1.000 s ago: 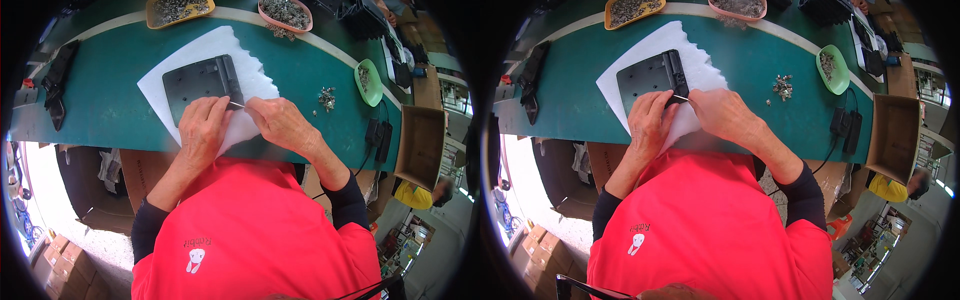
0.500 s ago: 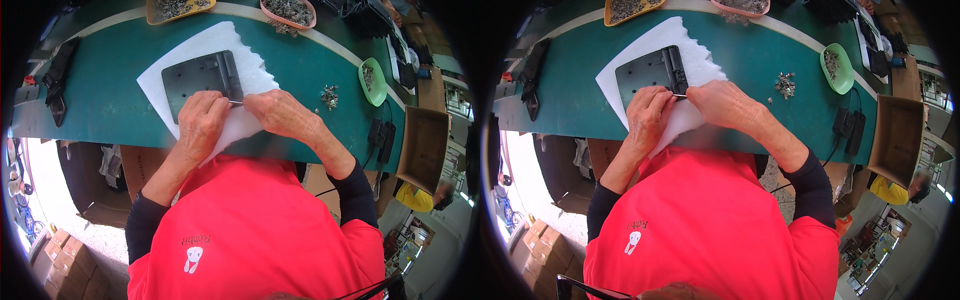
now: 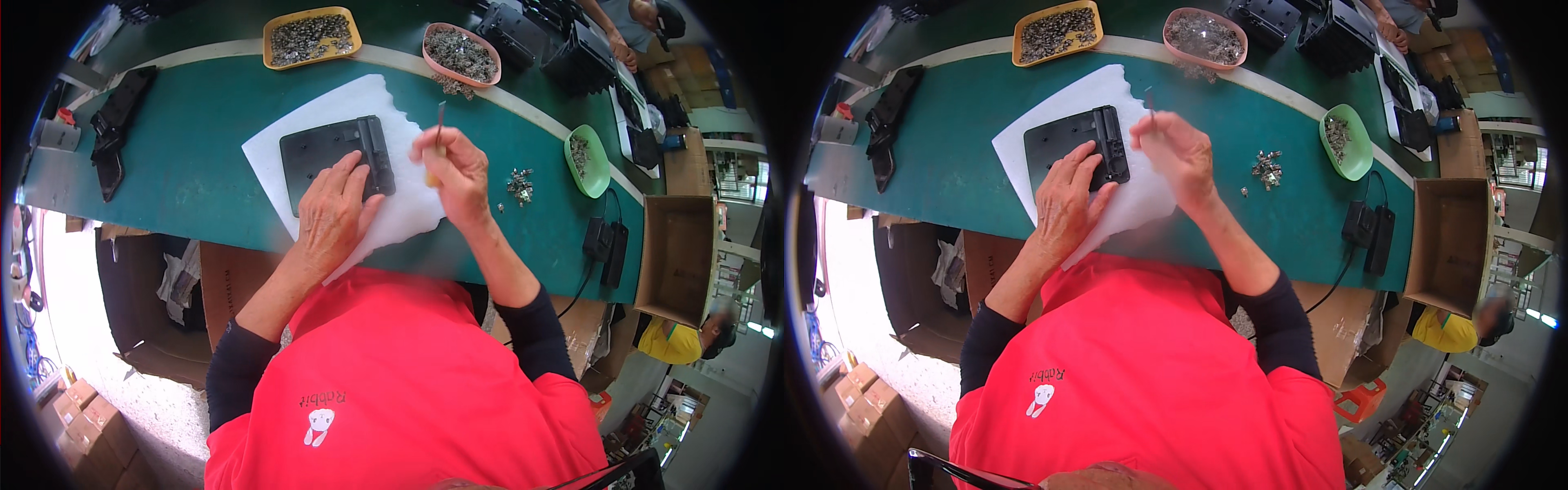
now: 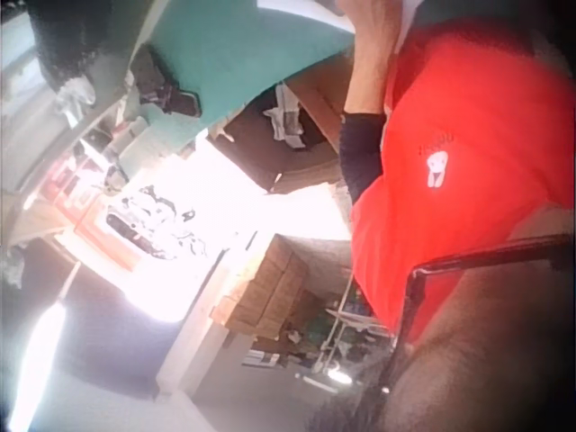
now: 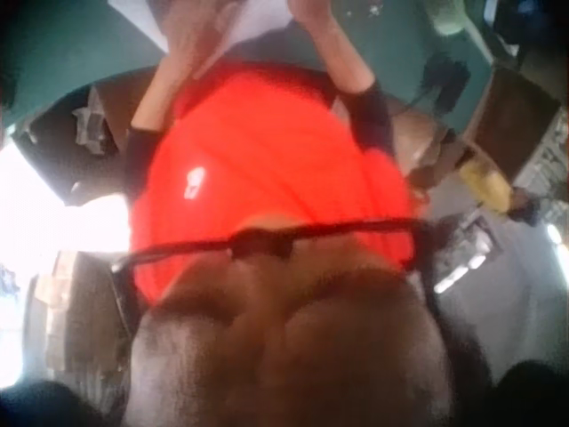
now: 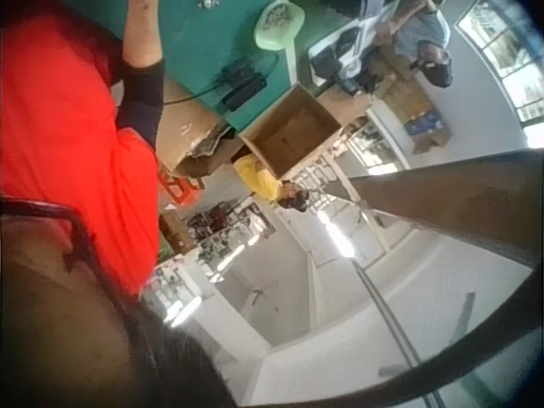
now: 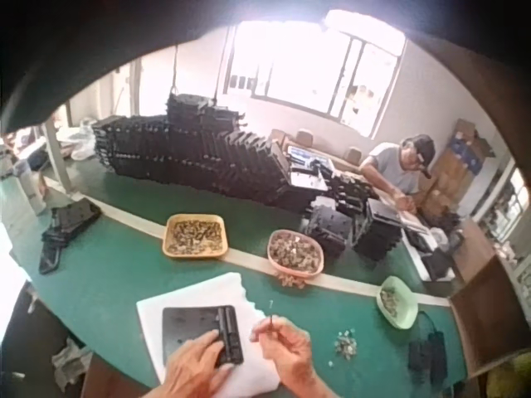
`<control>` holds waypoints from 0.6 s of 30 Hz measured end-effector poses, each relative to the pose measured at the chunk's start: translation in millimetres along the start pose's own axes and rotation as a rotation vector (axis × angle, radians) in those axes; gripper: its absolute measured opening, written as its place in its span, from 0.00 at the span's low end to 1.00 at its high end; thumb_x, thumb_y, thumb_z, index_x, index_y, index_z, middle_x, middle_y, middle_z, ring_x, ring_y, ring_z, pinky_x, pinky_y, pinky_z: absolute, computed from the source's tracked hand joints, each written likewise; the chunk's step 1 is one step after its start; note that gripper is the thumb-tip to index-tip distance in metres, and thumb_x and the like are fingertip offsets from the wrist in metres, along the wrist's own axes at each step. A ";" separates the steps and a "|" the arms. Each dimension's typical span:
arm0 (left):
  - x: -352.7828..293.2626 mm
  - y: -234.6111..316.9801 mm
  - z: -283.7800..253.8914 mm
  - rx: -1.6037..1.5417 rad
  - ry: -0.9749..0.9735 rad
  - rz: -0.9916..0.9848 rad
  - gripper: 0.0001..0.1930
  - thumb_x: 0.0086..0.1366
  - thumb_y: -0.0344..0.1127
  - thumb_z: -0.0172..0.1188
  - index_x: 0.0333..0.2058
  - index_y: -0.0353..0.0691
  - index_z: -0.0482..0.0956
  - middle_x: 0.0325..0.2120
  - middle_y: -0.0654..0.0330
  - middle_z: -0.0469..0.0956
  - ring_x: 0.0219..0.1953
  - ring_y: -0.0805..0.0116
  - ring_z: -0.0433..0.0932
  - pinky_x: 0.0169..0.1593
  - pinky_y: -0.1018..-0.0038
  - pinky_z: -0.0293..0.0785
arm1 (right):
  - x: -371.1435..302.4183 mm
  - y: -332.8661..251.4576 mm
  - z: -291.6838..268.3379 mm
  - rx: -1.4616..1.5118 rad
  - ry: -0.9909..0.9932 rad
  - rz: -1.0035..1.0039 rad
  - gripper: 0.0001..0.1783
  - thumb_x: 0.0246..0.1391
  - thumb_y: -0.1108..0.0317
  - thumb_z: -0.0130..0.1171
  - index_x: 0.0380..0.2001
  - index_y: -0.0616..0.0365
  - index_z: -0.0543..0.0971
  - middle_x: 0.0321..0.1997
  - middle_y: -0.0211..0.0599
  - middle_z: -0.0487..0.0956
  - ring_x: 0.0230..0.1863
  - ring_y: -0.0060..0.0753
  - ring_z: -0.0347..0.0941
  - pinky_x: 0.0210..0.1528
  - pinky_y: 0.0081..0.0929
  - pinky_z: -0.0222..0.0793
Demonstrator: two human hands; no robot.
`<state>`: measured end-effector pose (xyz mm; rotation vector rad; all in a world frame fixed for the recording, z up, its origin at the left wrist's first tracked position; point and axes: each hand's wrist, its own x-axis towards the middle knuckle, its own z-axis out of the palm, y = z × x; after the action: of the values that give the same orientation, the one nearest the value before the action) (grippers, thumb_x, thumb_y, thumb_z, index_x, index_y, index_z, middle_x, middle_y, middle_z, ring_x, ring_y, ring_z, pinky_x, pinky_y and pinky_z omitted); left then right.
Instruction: The person uses a screwdriver to fasten screws into a black rectangular electronic device placed on a white foam sheet. They repeatedly pick up screws from a yellow tray, insert them into the device, and tighten them. The person handles multiple similar devices, stacking them on the table after securing the screws.
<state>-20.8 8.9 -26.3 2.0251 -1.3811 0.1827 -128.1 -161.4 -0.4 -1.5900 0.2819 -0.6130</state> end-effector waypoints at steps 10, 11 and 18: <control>0.3 -1.1 2.4 -0.046 -0.020 -0.025 0.18 0.52 0.31 0.69 0.41 0.31 0.77 0.50 0.50 0.75 0.43 0.51 0.75 0.48 0.62 0.73 | -8.4 10.3 -5.4 -0.795 -0.085 -0.393 0.10 0.54 0.77 0.60 0.41 0.62 0.79 0.44 0.43 0.81 0.46 0.41 0.78 0.47 0.30 0.75; 0.3 -1.1 2.7 -0.049 -0.020 -0.029 0.19 0.51 0.31 0.69 0.41 0.31 0.77 0.50 0.50 0.75 0.43 0.51 0.75 0.47 0.62 0.73 | -10.9 5.8 -0.1 -0.775 -0.086 -0.370 0.11 0.54 0.78 0.60 0.42 0.63 0.80 0.45 0.44 0.80 0.47 0.42 0.78 0.48 0.30 0.75; 1.8 -1.2 4.1 -0.073 0.001 -0.030 0.20 0.48 0.28 0.70 0.41 0.30 0.77 0.49 0.48 0.75 0.42 0.52 0.75 0.47 0.63 0.74 | -1.9 14.7 22.2 -0.745 -0.115 -0.410 0.16 0.50 0.79 0.63 0.44 0.63 0.77 0.46 0.47 0.79 0.45 0.49 0.78 0.45 0.34 0.77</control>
<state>-20.1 5.2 -29.1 1.9843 -1.3369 0.1179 -115.1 -143.6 -15.3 -2.4279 0.0927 -0.7744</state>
